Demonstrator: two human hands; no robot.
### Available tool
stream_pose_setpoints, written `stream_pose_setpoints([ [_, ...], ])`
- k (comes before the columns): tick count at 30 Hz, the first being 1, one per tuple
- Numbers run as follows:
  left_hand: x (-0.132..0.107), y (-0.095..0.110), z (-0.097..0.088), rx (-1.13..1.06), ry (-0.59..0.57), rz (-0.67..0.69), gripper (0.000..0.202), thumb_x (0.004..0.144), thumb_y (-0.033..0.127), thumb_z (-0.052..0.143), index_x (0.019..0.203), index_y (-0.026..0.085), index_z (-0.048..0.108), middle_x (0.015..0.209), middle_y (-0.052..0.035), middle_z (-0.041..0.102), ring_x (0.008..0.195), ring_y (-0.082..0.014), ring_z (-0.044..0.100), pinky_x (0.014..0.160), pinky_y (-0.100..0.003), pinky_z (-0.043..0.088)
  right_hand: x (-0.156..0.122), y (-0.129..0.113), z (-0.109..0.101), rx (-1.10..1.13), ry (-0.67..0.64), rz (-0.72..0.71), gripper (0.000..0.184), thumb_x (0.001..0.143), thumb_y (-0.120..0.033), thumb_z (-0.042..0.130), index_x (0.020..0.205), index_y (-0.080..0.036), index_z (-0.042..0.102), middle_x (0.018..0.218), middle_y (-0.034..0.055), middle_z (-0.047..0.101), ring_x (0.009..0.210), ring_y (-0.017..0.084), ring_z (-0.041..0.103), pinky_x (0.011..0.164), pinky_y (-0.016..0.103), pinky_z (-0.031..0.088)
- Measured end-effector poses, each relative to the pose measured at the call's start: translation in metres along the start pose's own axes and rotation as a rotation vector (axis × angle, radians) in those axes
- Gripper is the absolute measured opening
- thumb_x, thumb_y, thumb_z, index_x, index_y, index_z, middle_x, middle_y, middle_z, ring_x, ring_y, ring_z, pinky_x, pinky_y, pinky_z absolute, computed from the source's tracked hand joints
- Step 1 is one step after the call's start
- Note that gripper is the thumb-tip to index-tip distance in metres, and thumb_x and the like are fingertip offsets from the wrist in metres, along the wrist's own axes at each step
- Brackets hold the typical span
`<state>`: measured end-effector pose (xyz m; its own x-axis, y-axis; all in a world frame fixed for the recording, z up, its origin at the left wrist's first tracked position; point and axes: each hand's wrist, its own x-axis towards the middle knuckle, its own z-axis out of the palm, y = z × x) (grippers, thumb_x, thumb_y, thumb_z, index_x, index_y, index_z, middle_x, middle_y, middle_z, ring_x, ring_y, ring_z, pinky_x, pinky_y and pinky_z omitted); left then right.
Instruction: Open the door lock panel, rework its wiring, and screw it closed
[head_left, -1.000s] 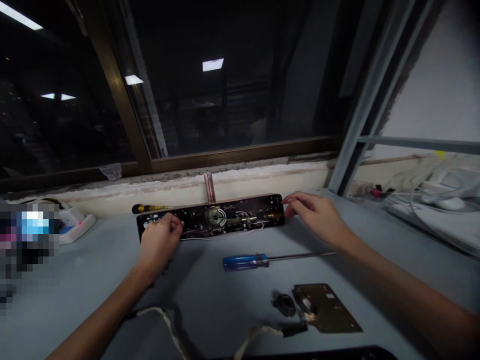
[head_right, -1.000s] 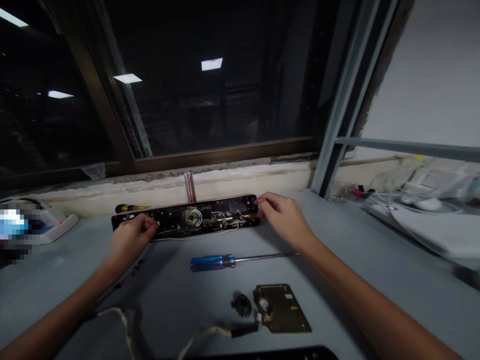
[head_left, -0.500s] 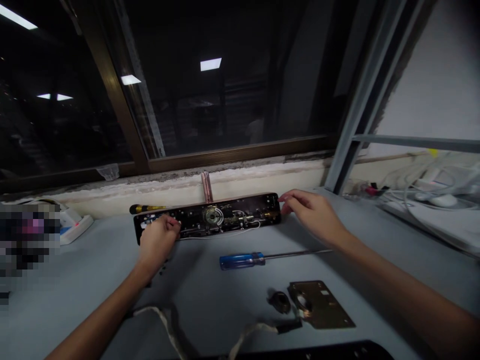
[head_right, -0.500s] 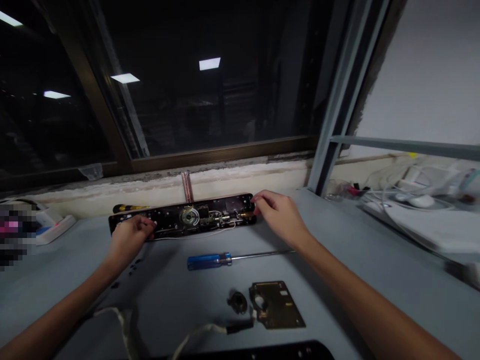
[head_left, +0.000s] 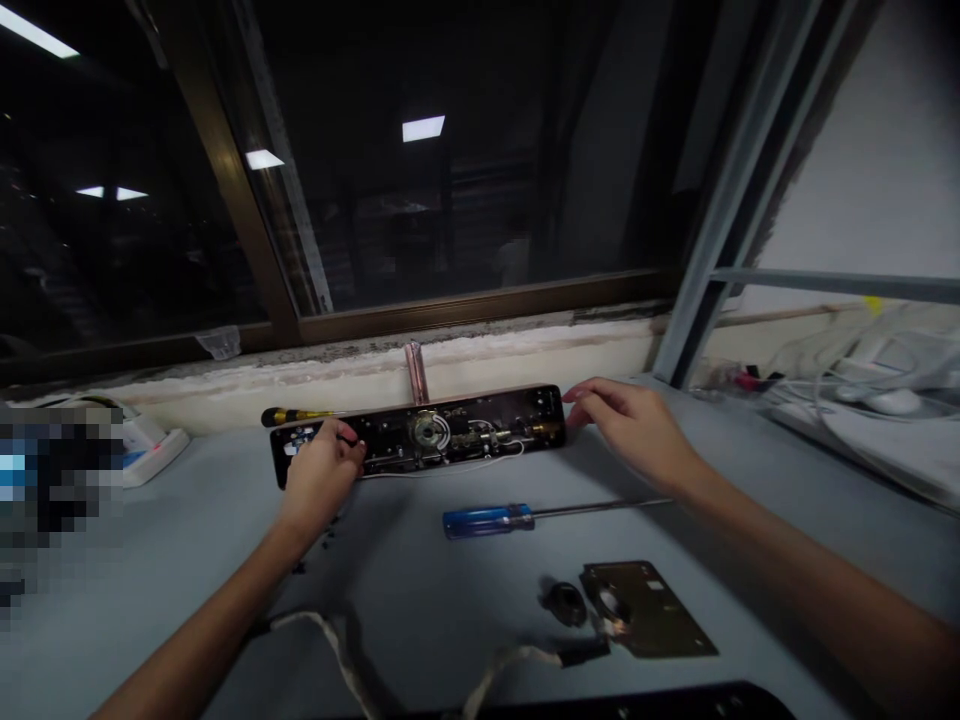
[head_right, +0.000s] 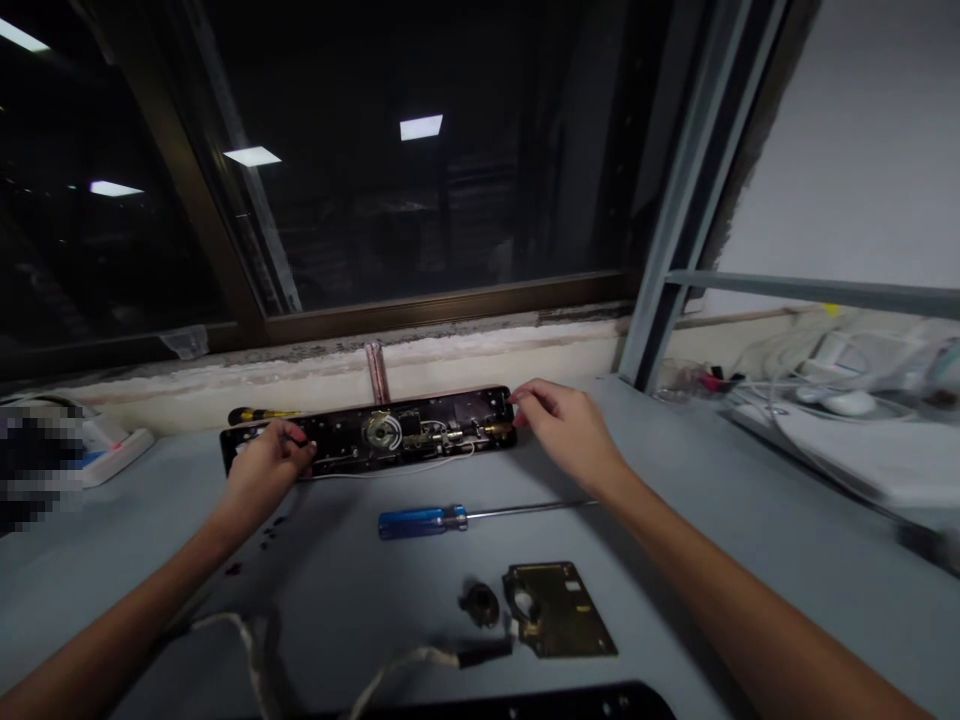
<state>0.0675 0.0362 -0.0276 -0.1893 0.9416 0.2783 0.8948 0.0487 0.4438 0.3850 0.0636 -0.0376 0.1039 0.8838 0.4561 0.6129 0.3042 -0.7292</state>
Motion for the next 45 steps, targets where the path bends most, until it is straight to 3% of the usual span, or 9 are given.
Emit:
stream_pose_setpoints([
  [5,-0.001,0.004,-0.009,0.133,0.009,0.041,0.015,0.073,0.033,0.052,0.08,0.023,0.043,0.06,0.0039,0.061,0.061,-0.018,0.057,0.055,-0.024,0.032,0.001,0.001,0.0,-0.023,-0.007,0.01,0.026,0.067,-0.033,0.038,0.07,-0.019,0.06,0.056,0.0,0.061,0.052,0.014,0.052,0.049,0.025,0.036],
  [11,-0.003,0.001,-0.003,0.143,0.047,0.158,0.008,0.076,0.027,0.046,0.082,0.022,0.045,0.06,0.0041,0.06,0.061,-0.0168,0.058,0.058,-0.024,0.034,0.0,0.001,0.0,-0.005,-0.025,0.007,0.026,0.068,-0.034,0.038,0.07,-0.019,0.06,0.056,-0.0003,0.06,0.051,0.014,0.051,0.049,0.025,0.036],
  [16,-0.003,0.003,-0.007,0.154,0.083,0.099,0.014,0.075,0.032,0.05,0.084,0.021,0.049,0.067,0.0029,0.065,0.067,-0.0176,0.06,0.06,-0.024,0.035,0.001,0.003,0.0,-0.026,-0.013,0.014,0.027,0.068,-0.033,0.038,0.071,-0.019,0.06,0.057,-0.0001,0.061,0.055,0.014,0.052,0.052,0.025,0.036],
  [20,-0.005,0.006,-0.009,0.209,0.03,0.116,0.016,0.077,0.031,0.045,0.079,0.021,0.057,0.075,0.0004,0.068,0.074,-0.0189,0.061,0.062,-0.025,0.036,0.001,0.003,-0.001,-0.025,-0.014,0.009,0.025,0.068,-0.032,0.038,0.069,-0.019,0.06,0.057,-0.0004,0.061,0.053,0.014,0.052,0.051,0.025,0.036],
  [25,-0.009,0.01,-0.014,0.241,-0.033,0.117,0.024,0.078,0.024,0.039,0.088,0.022,0.061,0.086,0.0003,0.069,0.084,-0.0198,0.061,0.067,-0.025,0.037,0.001,0.002,-0.001,-0.026,-0.01,0.01,0.026,0.068,-0.032,0.037,0.069,-0.019,0.06,0.057,-0.0001,0.061,0.054,0.014,0.052,0.051,0.025,0.036],
  [28,-0.009,0.01,-0.016,0.218,-0.05,0.078,0.021,0.076,0.025,0.041,0.085,0.022,0.06,0.081,0.0008,0.069,0.08,-0.0193,0.061,0.065,-0.025,0.037,0.002,0.003,-0.001,-0.027,-0.011,0.014,0.026,0.068,-0.032,0.038,0.07,-0.019,0.06,0.058,0.0001,0.061,0.057,0.015,0.053,0.053,0.026,0.037],
  [37,-0.007,0.001,-0.004,0.033,0.068,0.098,0.012,0.073,0.028,0.043,0.078,0.021,0.051,0.062,0.0025,0.061,0.062,-0.0164,0.057,0.057,-0.024,0.036,0.002,0.003,0.0,-0.027,-0.024,0.013,0.027,0.068,-0.033,0.037,0.072,-0.019,0.06,0.057,0.0001,0.06,0.057,0.015,0.053,0.053,0.026,0.038],
  [45,-0.011,-0.002,0.005,0.301,0.145,0.224,0.015,0.081,0.022,0.034,0.085,0.02,0.049,0.078,-0.0031,0.065,0.074,-0.0198,0.061,0.065,-0.027,0.04,0.002,0.002,-0.001,-0.013,-0.011,-0.005,0.025,0.068,-0.032,0.038,0.068,-0.019,0.06,0.055,-0.0006,0.06,0.053,0.014,0.052,0.05,0.025,0.037],
])
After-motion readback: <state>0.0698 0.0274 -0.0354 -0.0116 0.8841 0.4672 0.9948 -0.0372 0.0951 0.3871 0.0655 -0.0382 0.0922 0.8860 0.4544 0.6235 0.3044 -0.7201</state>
